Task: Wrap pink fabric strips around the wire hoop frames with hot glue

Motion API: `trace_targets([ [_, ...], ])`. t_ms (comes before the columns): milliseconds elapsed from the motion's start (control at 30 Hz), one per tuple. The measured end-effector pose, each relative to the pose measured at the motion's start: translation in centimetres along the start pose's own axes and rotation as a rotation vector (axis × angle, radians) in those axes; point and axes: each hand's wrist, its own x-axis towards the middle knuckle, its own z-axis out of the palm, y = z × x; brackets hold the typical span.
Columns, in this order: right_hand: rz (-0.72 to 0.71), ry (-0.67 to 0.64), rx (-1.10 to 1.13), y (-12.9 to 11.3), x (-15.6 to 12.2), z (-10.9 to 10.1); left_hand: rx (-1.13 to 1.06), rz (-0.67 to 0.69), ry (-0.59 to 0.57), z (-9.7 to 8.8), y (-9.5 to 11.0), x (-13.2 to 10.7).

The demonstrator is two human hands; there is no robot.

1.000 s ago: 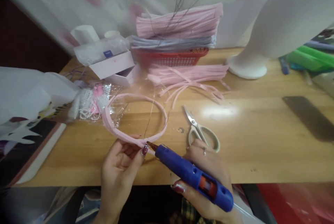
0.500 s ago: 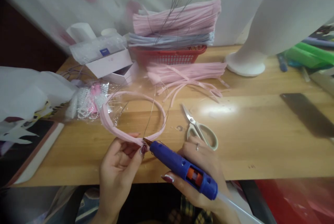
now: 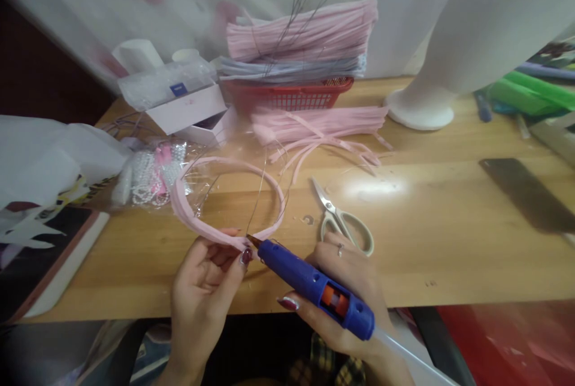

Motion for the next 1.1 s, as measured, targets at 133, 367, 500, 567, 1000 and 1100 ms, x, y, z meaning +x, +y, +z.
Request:
trace_targets([
  [133, 0.0, 0.029, 0.008, -0.2, 0.2, 0.1, -0.01, 0.0, 0.002, -0.1, -0.1, 0.0],
  [367, 0.01, 0.066, 0.045, -0.6, 0.7, 0.3, -0.012, 0.02, -0.01, -0.1, -0.1, 0.0],
  [500, 0.033, 0.088, 0.047, -0.2, 0.3, 0.5, -0.017, 0.02, 0.004, 0.0, -0.1, -0.1],
  [567, 0.052, 0.119, 0.048, 0.1, -0.2, 0.6, -0.022, 0.026, 0.016, -0.2, -0.2, 0.0],
  [1000, 0.296, 0.181, 0.075, 0.7, -0.3, 1.0, -0.212, 0.022, 0.111, -1.5, 1.0, 2.8],
  [1100, 0.252, 0.196, 0.086, 0.6, 0.3, 1.3, -0.224, 0.012, 0.117, -1.5, 1.0, 2.7],
])
